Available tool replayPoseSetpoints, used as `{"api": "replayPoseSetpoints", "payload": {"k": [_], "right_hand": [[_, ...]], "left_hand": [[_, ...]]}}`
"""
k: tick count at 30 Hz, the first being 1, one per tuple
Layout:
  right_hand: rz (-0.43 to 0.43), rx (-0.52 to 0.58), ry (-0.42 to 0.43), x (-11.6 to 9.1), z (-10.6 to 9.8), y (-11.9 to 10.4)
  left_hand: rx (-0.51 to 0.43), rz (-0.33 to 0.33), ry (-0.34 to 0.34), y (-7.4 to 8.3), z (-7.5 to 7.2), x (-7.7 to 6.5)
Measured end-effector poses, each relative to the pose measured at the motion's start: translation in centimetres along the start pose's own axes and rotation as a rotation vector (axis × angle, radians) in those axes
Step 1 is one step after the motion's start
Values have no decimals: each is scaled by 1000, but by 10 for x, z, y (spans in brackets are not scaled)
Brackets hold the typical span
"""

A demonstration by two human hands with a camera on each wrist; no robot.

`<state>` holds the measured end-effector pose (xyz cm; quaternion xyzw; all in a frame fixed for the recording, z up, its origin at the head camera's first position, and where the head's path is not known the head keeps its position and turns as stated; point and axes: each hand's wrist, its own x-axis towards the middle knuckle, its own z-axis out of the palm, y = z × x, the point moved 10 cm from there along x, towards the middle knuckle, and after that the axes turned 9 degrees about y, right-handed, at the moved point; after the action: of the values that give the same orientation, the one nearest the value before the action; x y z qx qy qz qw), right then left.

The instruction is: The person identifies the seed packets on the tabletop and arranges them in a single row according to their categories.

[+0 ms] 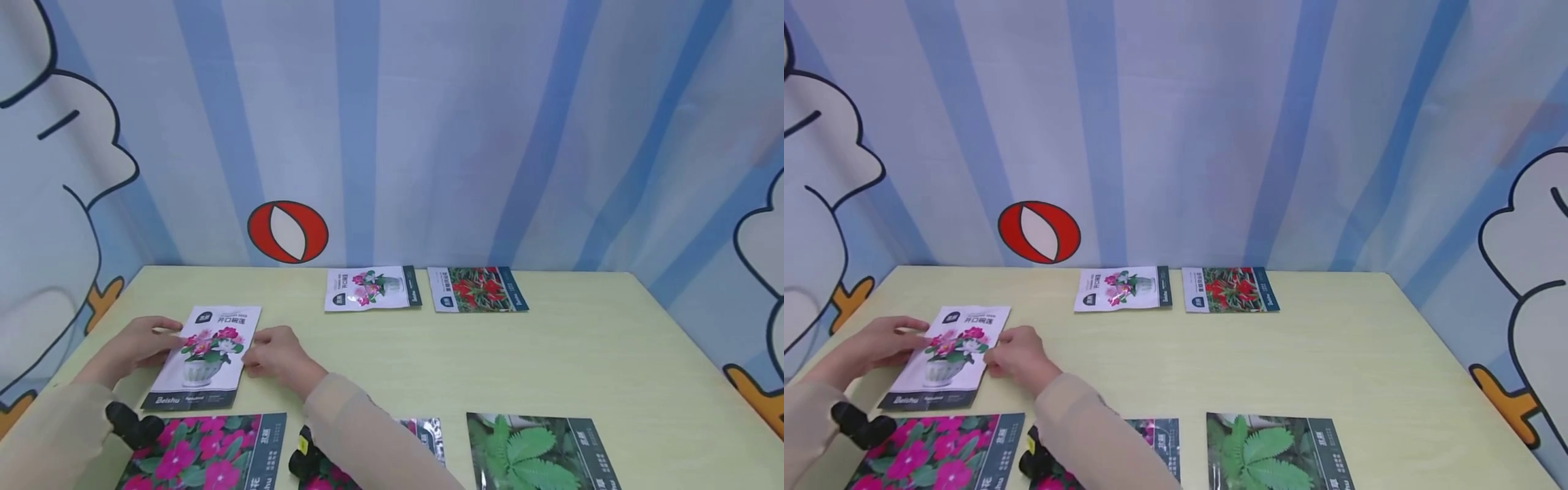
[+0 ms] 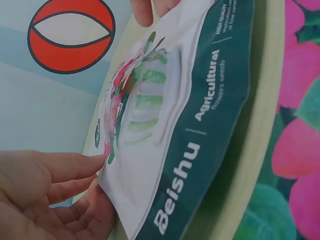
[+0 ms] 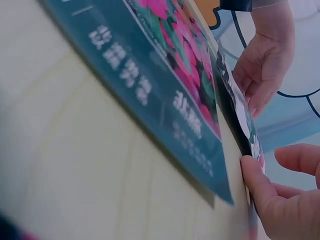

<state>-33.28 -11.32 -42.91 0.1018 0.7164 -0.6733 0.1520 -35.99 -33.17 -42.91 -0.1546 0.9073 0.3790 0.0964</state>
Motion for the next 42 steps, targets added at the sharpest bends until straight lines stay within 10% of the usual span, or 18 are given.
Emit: {"api": "replayPoseSetpoints", "payload": {"k": [11, 26, 42], "right_hand": [[19, -62, -203, -5, -9, 1], [-9, -170, -199, 9, -48, -15], [-69, -164, -44, 38, -143, -48]], "left_hand": [[8, 68, -14, 19, -6, -4], [-1, 181, -6, 87, 9, -11], [-111, 195, -121, 127, 56, -13]]}}
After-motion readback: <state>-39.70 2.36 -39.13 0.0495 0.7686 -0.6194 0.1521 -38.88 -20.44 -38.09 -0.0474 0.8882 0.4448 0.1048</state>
